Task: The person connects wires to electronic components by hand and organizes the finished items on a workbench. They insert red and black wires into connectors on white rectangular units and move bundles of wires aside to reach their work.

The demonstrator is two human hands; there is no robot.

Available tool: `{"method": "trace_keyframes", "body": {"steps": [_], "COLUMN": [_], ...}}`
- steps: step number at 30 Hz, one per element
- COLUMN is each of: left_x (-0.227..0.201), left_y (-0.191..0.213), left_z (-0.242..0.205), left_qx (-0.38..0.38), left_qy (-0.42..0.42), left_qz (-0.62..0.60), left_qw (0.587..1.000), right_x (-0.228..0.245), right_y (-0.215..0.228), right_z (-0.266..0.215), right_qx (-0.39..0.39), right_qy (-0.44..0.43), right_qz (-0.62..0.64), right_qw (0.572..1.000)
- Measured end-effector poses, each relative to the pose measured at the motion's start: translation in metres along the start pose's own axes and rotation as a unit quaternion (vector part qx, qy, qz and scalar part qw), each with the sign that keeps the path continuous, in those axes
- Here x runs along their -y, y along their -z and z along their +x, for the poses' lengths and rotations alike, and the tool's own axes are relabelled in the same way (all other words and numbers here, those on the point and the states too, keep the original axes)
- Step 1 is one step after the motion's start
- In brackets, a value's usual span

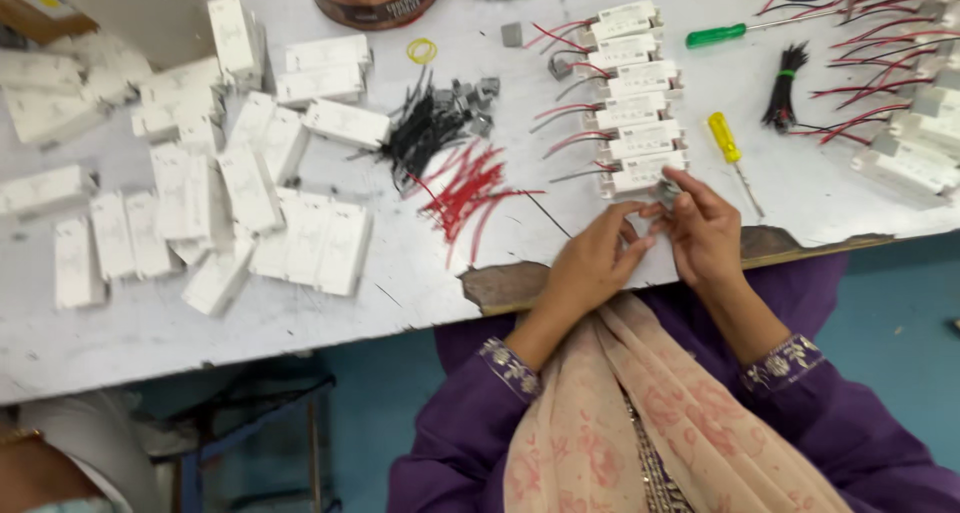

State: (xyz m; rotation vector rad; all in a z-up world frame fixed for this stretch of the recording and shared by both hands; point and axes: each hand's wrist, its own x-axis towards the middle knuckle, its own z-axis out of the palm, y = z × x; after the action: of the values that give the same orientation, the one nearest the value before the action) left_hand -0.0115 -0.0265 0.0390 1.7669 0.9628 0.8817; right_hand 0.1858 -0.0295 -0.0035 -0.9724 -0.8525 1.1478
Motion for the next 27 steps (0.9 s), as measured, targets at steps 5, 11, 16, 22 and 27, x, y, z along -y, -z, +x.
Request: {"method": "trace_keyframes", "body": {"steps": [5, 11, 16, 22, 27], "left_x": [-0.002, 0.003, 0.017, 0.015, 0.018], "left_y": [0.001, 0.018, 0.026, 0.018, 0.019], "left_z": [-0.001, 0.046, 0.038, 0.006, 0.003], "left_qx": [-0.109, -0.200, -0.171, -0.118, -0.110], "left_qy": [-0.105, -0.217, -0.133, -0.072, -0.060], "left_qz": [0.042, 0.410, 0.390, 0.246, 0.226], "left_qw": [0.988, 0.863, 0.895, 0.959, 0.966], "right_x": [0.048, 0.046, 0.052, 0.069, 0.075], "right_y": [0.014, -0.007, -0.002, 0.004, -0.017], "right_z": [0.037, 0.050, 0.032, -0.001, 0.018], "right_qx": [0.071, 0.132, 0.136, 0.143, 0.224], "right_qy": [0.179, 0.190, 0.224, 0.145, 0.170], "right_qz": [-0.347, -0.441, -0.460, -0.467, -0.519], "right_qw": [0.918, 0.867, 0.848, 0.861, 0.807]}}
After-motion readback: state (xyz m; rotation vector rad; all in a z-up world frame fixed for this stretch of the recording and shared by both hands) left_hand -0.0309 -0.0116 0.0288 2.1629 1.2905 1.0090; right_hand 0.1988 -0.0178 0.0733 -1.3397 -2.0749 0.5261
